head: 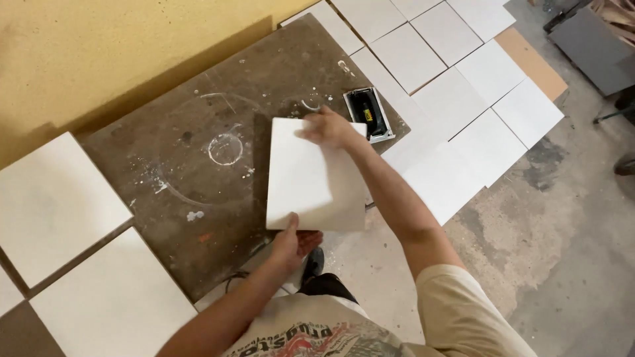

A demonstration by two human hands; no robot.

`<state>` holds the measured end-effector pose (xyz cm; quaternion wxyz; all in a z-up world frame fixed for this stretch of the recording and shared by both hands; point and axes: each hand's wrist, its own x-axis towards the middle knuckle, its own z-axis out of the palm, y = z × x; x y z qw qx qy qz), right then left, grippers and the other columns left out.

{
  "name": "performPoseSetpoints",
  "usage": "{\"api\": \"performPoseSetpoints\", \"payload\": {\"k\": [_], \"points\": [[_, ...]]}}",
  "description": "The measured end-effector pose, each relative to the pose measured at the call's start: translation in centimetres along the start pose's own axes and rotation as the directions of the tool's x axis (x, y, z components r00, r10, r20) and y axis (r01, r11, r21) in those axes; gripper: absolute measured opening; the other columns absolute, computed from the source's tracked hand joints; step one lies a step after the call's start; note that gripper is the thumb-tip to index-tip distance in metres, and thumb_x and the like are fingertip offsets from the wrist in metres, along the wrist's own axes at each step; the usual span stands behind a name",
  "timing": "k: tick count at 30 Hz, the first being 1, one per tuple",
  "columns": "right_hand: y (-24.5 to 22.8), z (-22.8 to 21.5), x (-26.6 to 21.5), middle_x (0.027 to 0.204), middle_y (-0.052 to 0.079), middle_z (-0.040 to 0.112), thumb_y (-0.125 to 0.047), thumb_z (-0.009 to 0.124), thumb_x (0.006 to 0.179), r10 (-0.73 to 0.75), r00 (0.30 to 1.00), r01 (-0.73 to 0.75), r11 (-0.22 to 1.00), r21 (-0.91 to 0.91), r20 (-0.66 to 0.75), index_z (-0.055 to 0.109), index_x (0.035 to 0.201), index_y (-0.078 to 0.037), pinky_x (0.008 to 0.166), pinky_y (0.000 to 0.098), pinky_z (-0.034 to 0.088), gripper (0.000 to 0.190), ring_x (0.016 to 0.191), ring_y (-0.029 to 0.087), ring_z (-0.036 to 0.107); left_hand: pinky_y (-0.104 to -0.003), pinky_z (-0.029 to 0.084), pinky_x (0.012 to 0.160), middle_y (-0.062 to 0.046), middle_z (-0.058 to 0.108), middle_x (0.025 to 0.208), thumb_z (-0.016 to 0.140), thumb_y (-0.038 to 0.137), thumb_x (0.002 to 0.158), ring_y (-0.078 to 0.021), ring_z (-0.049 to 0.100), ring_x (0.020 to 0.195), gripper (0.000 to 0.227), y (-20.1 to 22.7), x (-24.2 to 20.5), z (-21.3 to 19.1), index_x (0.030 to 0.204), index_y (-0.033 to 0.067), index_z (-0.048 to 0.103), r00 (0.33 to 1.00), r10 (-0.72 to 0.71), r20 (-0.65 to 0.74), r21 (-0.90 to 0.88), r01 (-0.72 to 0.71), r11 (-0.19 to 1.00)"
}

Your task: The person sands the surface of white square panels using a sanding block on a workbench. They then use an air gun to blow dust off the panels and place them on a separate table.

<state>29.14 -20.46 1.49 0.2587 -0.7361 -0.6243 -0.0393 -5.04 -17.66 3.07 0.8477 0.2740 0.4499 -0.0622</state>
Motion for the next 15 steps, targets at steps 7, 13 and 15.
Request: {"api": "performPoseSetpoints", "payload": {"k": [7,13,15], "points": [[1.8,10.5,2.4,0.104,0.004,0.058,-0.074,0.079,0.075,0.129,0.991,-0.128,0.992,0.006,-0.045,0.077,0.113,-0.037,0.085,0.0412,0.056,0.053,0.094,0.035,0.068,-0.041,0.055,0.105,-0.031,0.059,0.132,0.045,0.053,0.106,-0.0351,0.063,0.121,0.073,-3.1,1.0,1.5,0.132,-0.0157,0.047,0.997,-0.075,-0.016,-0.263,0.068,0.962],[-0.1,7.4,0.4,0.113,-0.003,0.062,-0.070,0.074,0.080,0.136,0.986,-0.150,0.974,-0.168,-0.094,0.072,0.124,-0.039,0.089,0.0436,0.052,0.054,0.104,0.026,0.062,-0.037,0.058,0.099,-0.022,0.066,0.130,0.034,0.057,0.107,-0.0300,0.068,0.114,0.075,-3.6,1.6,-0.2,0.132,-0.0102,0.055,0.997,-0.075,0.004,-0.164,0.075,0.984],[2.2,3.4,-0.7,0.104,0.005,0.063,-0.049,0.084,0.083,0.210,0.830,-0.385,0.887,-0.256,-0.517,0.073,0.108,-0.024,0.080,0.0456,0.052,0.037,0.092,0.031,0.066,-0.047,0.062,0.094,-0.028,0.070,0.122,0.041,0.051,0.108,-0.0365,0.071,0.110,0.066,-2.0,0.5,-1.6,0.132,-0.0078,0.060,0.983,-0.151,0.105,0.211,0.127,0.969]]}}
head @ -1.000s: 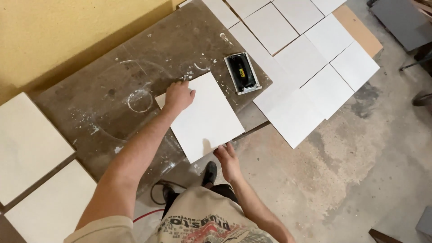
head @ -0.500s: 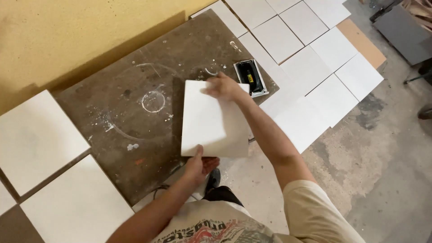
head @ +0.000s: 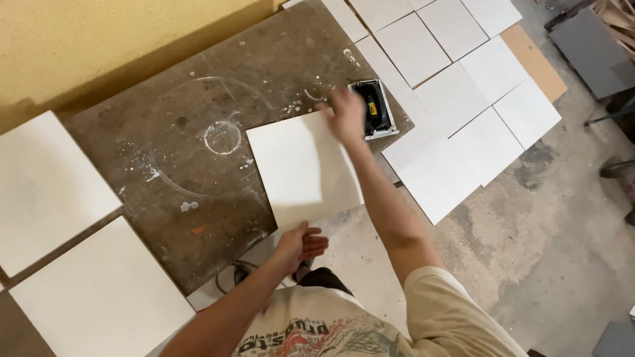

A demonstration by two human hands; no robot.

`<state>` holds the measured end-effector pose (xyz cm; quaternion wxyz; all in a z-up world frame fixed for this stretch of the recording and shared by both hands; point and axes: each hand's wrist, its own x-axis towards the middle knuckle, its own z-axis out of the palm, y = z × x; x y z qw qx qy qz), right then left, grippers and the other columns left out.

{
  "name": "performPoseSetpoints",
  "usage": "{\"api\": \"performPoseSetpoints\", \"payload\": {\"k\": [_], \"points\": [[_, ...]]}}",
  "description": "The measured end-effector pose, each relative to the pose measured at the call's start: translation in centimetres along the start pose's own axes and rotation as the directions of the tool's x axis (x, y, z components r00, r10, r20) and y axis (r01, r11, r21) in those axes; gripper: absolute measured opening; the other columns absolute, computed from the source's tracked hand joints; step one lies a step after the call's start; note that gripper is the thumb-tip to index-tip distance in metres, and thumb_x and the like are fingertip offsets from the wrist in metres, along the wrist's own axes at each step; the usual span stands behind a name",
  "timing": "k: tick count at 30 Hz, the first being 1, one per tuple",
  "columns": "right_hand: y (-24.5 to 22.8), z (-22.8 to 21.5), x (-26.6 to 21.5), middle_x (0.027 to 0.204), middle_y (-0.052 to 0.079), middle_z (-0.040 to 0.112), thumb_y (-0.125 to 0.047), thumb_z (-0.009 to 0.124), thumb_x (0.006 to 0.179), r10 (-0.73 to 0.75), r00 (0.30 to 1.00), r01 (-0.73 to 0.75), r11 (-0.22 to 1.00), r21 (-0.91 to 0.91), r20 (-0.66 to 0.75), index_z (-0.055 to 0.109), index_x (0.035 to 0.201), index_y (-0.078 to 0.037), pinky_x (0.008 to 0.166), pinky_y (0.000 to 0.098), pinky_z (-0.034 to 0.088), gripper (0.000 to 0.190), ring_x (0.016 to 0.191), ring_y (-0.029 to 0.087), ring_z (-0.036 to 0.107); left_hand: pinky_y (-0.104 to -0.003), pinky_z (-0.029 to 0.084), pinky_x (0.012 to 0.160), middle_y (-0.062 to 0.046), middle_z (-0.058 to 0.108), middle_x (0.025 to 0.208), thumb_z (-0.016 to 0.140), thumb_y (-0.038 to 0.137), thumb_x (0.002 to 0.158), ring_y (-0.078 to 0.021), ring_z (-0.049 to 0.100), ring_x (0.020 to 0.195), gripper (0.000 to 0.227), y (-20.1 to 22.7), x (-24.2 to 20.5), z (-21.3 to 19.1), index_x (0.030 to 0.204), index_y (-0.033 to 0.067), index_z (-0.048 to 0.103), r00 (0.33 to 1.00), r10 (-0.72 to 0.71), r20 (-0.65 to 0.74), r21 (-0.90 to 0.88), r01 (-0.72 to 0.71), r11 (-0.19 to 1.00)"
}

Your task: The person sands the surface of white square panels using a sanding block on a workbench. They then use an air gun to blow dust off the panels and place them on a separate table.

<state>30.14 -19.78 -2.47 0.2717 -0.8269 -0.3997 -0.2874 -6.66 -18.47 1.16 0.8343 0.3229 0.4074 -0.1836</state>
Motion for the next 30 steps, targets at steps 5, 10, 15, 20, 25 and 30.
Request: {"api": "performPoseSetpoints", "payload": {"k": [5,10,15,20,25,30], "points": [[10.9,-5.4,-3.9,0.125,0.020,0.063,-0.047,0.079,0.093,0.558,0.788,-0.529,0.830,-0.180,0.258,0.049,0.147,-0.004,0.090,0.0491,0.057,0.075,0.110,0.039,0.067,-0.036,0.059,0.073,-0.014,0.076,0.097,0.063,0.044,0.098,-0.0260,0.072,0.087,0.038,7.2,2.9,-8.3,0.121,0.0164,0.073,0.738,0.673,0.051,0.859,-0.377,0.347],[8.2,-6.7,-3.5,0.106,0.010,0.072,-0.045,0.066,0.102,0.624,0.712,-0.612,0.776,-0.151,0.324,0.057,0.137,-0.010,0.075,0.0428,0.064,0.050,0.094,0.030,0.075,-0.052,0.022,0.125,-0.023,0.030,0.165,0.065,0.068,0.087,-0.0405,0.033,0.150,0.094,17.4,1.3,-9.7,0.156,0.0071,0.043,0.581,0.620,0.527,0.848,-0.307,-0.432],[-10.8,-12.3,-10.4,0.106,0.023,0.072,-0.035,0.062,0.101,0.627,0.746,-0.615,0.778,-0.132,0.223,0.056,0.133,-0.007,0.075,0.0530,0.060,0.043,0.097,0.042,0.072,-0.045,0.000,0.131,-0.014,0.011,0.173,0.057,0.085,0.078,-0.0292,0.015,0.158,0.116,19.4,2.8,-9.7,0.162,0.0107,0.027,0.698,0.512,0.501,0.833,-0.228,-0.504],[-18.3,-15.6,-15.3,0.112,0.021,0.070,-0.030,0.053,0.106,0.619,0.747,-0.578,0.785,-0.224,0.241,0.048,0.144,-0.001,0.078,0.0420,0.062,0.048,0.099,0.034,0.073,-0.046,0.000,0.130,-0.016,0.016,0.171,0.057,0.093,0.069,-0.0305,0.018,0.157,0.130,18.9,3.2,-10.2,0.161,0.0061,0.029,0.643,0.532,0.551,0.800,-0.226,-0.556],[-13.4,-9.9,-9.2,0.102,0.030,0.071,-0.022,0.050,0.108,0.622,0.755,-0.565,0.778,-0.274,0.208,0.035,0.153,0.001,0.067,0.0533,0.060,0.053,0.089,0.044,0.074,-0.047,0.000,0.130,-0.015,0.017,0.171,0.056,0.096,0.067,-0.0295,0.017,0.158,0.132,19.6,3.6,-10.5,0.161,0.0064,0.029,0.653,0.524,0.546,0.800,-0.220,-0.559],[-11.9,-1.1,-3.9,0.105,0.031,0.074,-0.042,0.043,0.109,0.727,0.600,-0.688,0.682,-0.249,0.335,0.037,0.151,-0.017,0.085,0.0606,0.057,0.050,0.098,0.049,0.073,-0.047,0.002,0.130,-0.015,0.017,0.171,0.056,0.095,0.067,-0.0294,0.017,0.158,0.133,19.6,3.8,-10.3,0.161,0.0055,0.030,0.629,0.526,0.572,0.796,-0.271,-0.541]]}}
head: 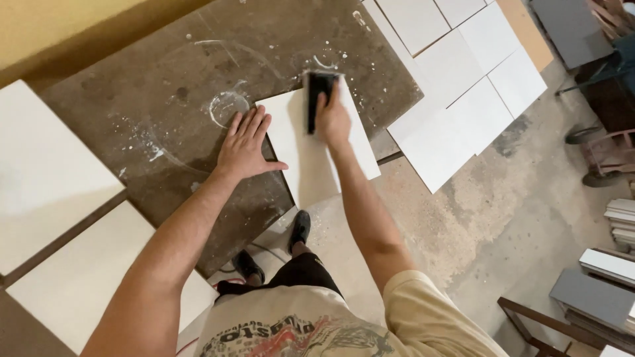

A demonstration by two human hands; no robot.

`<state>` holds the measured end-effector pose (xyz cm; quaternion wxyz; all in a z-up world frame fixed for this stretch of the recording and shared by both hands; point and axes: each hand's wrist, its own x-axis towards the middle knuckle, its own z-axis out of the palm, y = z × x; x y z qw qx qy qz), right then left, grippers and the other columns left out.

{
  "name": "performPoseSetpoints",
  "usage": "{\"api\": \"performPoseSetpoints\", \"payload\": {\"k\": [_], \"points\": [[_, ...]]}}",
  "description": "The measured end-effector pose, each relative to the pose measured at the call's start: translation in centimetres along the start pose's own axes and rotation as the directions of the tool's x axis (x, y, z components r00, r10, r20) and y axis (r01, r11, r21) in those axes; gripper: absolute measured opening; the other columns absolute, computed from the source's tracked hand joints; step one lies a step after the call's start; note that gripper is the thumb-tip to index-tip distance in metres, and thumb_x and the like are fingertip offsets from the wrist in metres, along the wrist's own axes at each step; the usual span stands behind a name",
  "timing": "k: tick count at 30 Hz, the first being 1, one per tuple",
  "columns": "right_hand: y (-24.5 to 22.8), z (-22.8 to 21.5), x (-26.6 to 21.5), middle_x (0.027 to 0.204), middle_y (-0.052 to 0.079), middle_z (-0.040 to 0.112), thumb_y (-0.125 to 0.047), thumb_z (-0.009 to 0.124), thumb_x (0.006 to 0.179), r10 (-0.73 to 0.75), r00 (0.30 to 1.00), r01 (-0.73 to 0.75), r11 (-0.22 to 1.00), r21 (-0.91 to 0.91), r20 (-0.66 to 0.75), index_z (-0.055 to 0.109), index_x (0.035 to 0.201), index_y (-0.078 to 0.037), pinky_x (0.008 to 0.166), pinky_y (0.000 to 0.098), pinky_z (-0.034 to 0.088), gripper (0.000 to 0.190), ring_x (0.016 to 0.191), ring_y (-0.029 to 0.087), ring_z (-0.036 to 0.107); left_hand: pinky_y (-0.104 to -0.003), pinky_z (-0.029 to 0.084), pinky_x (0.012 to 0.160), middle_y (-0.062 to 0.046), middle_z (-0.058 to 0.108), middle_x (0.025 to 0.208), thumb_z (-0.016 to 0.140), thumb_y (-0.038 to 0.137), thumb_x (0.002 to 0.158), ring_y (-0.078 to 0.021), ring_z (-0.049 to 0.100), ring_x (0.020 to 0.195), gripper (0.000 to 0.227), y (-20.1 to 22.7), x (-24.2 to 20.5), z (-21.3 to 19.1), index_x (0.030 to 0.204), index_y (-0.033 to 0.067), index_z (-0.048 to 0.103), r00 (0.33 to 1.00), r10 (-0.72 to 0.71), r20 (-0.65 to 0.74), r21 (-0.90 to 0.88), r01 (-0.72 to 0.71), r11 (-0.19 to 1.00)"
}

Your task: The person sands the surface of white square panels using a sanding block on a workbench. They then use an air gun to blow dust off the panels and place them on a separate table.

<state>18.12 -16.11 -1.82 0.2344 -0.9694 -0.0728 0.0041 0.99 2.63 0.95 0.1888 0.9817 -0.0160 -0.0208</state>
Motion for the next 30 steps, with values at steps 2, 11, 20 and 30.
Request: {"api": "performPoseSetpoints", "payload": {"k": [2,11,20,30], "points": [[-0.1,-1.5,-7.2,0.103,0.026,0.074,-0.044,0.046,0.107,-0.029,0.999,0.030,0.999,-0.036,0.042,0.039,0.150,-0.019,0.082,0.0568,0.058,0.051,0.097,0.045,0.074,-0.047,0.002,0.130,-0.015,0.018,0.171,0.056,0.096,0.066,-0.0289,0.018,0.157,0.133,-0.2,-0.2,0.3,0.160,0.0054,0.031,1.000,0.009,-0.013,0.007,-0.008,1.000],[6.1,-0.4,2.7,0.098,0.020,0.076,-0.046,0.048,0.106,0.053,0.996,-0.058,0.995,-0.078,-0.071,0.045,0.145,-0.023,0.076,0.0561,0.060,0.046,0.092,0.041,0.075,-0.048,0.004,0.130,-0.016,0.020,0.170,0.053,0.098,0.066,-0.0289,0.020,0.157,0.133,-0.4,-0.4,0.7,0.159,0.0052,0.034,0.999,0.011,-0.033,0.002,-0.011,1.000],[6.6,-3.0,-5.2,0.095,0.016,0.075,-0.039,0.053,0.104,-0.133,0.989,0.125,0.985,-0.121,-0.058,0.051,0.144,-0.018,0.074,0.0489,0.060,0.045,0.088,0.036,0.076,-0.048,0.005,0.130,-0.017,0.023,0.169,0.055,0.097,0.066,-0.0297,0.023,0.156,0.132,-0.5,-0.2,0.4,0.158,0.0041,0.036,0.998,0.009,-0.059,0.022,-0.007,1.000],[2.6,-3.1,-12.5,0.092,0.012,0.075,-0.042,0.058,0.101,-0.260,0.965,0.249,0.951,-0.182,-0.039,0.052,0.144,-0.019,0.072,0.0451,0.061,0.050,0.088,0.032,0.076,-0.047,0.003,0.130,-0.022,0.020,0.168,0.060,0.093,0.066,-0.0331,0.023,0.155,0.142,-0.5,-0.3,0.3,0.162,-0.0006,0.013,0.999,0.000,-0.048,-0.091,-0.004,0.996]]}}
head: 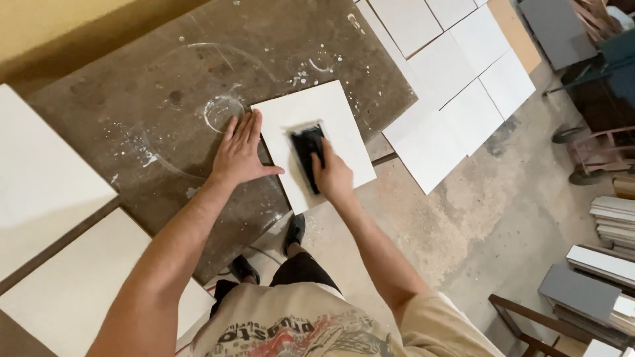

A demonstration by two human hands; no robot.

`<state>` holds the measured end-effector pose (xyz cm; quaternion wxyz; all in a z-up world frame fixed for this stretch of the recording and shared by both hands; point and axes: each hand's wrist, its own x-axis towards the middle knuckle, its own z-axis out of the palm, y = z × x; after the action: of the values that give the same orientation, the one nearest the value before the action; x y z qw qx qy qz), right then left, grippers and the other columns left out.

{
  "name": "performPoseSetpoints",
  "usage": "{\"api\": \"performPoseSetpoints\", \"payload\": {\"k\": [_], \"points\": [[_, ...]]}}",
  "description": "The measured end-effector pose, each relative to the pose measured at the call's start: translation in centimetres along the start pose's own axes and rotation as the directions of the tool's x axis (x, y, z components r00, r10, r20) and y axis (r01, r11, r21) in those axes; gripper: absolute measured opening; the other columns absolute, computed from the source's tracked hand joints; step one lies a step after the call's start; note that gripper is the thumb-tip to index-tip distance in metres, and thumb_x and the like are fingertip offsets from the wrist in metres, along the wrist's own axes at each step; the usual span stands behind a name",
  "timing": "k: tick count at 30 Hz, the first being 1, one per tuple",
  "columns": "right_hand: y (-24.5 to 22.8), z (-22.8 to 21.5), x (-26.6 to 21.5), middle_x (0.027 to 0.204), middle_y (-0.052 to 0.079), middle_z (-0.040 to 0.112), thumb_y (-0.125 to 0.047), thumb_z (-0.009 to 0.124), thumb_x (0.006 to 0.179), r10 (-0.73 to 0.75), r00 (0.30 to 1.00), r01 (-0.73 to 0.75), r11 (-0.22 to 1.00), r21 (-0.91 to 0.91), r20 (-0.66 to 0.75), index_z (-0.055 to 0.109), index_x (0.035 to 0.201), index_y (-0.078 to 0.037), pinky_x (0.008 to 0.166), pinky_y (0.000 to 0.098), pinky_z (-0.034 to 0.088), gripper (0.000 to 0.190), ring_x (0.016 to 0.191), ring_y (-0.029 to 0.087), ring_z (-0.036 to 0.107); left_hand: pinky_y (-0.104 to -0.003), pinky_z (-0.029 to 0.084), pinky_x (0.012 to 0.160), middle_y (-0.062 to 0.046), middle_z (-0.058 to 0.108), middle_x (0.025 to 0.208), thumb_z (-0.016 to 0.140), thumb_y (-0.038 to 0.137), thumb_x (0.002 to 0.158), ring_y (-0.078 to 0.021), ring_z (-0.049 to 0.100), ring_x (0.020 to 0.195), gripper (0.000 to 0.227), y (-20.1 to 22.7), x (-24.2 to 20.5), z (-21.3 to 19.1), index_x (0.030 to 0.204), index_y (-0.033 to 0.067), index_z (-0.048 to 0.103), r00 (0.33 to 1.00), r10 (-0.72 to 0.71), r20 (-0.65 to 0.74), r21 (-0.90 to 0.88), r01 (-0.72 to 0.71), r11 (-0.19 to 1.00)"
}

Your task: The person sands the surface of white square panels using a sanding block on a workbench. They then use an air gun to blow dust off the panels and place them on a separate table.

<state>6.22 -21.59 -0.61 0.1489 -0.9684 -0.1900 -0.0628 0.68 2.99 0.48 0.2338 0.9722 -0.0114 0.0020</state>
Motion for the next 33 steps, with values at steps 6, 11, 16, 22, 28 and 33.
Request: {"api": "performPoseSetpoints", "payload": {"k": [6,11,16,22,28,33], "points": [[5.5,3.5,15.0,0.093,0.020,0.076,-0.044,0.048,0.107,0.146,0.989,-0.145,0.986,0.084,-0.015,0.047,0.145,-0.016,0.073,0.0556,0.060,0.047,0.088,0.041,0.076,-0.047,0.002,0.129,-0.023,0.021,0.168,0.062,0.093,0.063,-0.0342,0.023,0.155,0.146,0.2,-0.1,-0.2,0.161,-0.0039,0.015,1.000,0.003,0.017,0.003,-0.003,1.000],[-1.4,0.7,3.5,0.096,0.020,0.076,-0.044,0.052,0.104,0.011,0.994,-0.024,0.993,0.115,0.112,0.049,0.144,-0.016,0.076,0.0528,0.060,0.049,0.092,0.040,0.076,-0.048,0.003,0.129,-0.024,0.023,0.167,0.063,0.092,0.063,-0.0347,0.025,0.154,0.146,0.2,0.0,0.2,0.161,-0.0038,0.014,1.000,0.015,0.003,-0.002,-0.015,1.000],[6.8,-2.6,0.1,0.101,0.016,0.076,-0.047,0.055,0.102,0.164,0.973,-0.157,0.986,-0.052,0.163,0.050,0.148,-0.025,0.081,0.0504,0.060,0.051,0.096,0.035,0.074,-0.048,0.002,0.129,-0.023,0.021,0.168,0.063,0.091,0.063,-0.0343,0.023,0.155,0.145,0.4,-0.2,-1.0,0.161,-0.0032,0.013,0.998,-0.013,0.058,-0.011,0.013,1.000],[4.5,-0.8,0.4,0.107,0.020,0.075,-0.043,0.055,0.102,0.127,0.988,-0.142,0.975,0.174,0.093,0.047,0.147,-0.023,0.086,0.0545,0.059,0.050,0.102,0.041,0.073,-0.047,0.002,0.129,-0.025,0.020,0.168,0.066,0.085,0.065,-0.0368,0.022,0.155,0.142,0.9,-0.1,-0.6,0.161,-0.0057,0.013,0.999,0.029,0.040,-0.040,-0.027,0.999],[12.8,-1.7,-1.8,0.079,0.014,0.075,-0.048,0.062,0.099,0.055,0.997,-0.062,0.986,-0.155,-0.048,0.060,0.139,-0.024,0.062,0.0478,0.059,0.047,0.074,0.034,0.075,-0.048,0.002,0.129,-0.024,0.020,0.168,0.065,0.087,0.064,-0.0366,0.022,0.155,0.142,0.8,-0.5,-0.9,0.162,-0.0042,0.015,0.999,-0.003,0.041,-0.025,0.004,1.000],[7.3,-1.0,-0.9,0.092,0.016,0.076,-0.048,0.057,0.100,0.003,0.997,-0.009,0.997,0.072,0.082,0.050,0.145,-0.027,0.075,0.0513,0.060,0.051,0.090,0.038,0.075,-0.045,-0.001,0.129,-0.024,0.019,0.169,0.061,0.090,0.065,-0.0348,0.020,0.157,0.142,0.9,0.1,-0.9,0.162,-0.0036,0.014,0.997,-0.029,0.069,-0.006,0.030,1.000]]}}
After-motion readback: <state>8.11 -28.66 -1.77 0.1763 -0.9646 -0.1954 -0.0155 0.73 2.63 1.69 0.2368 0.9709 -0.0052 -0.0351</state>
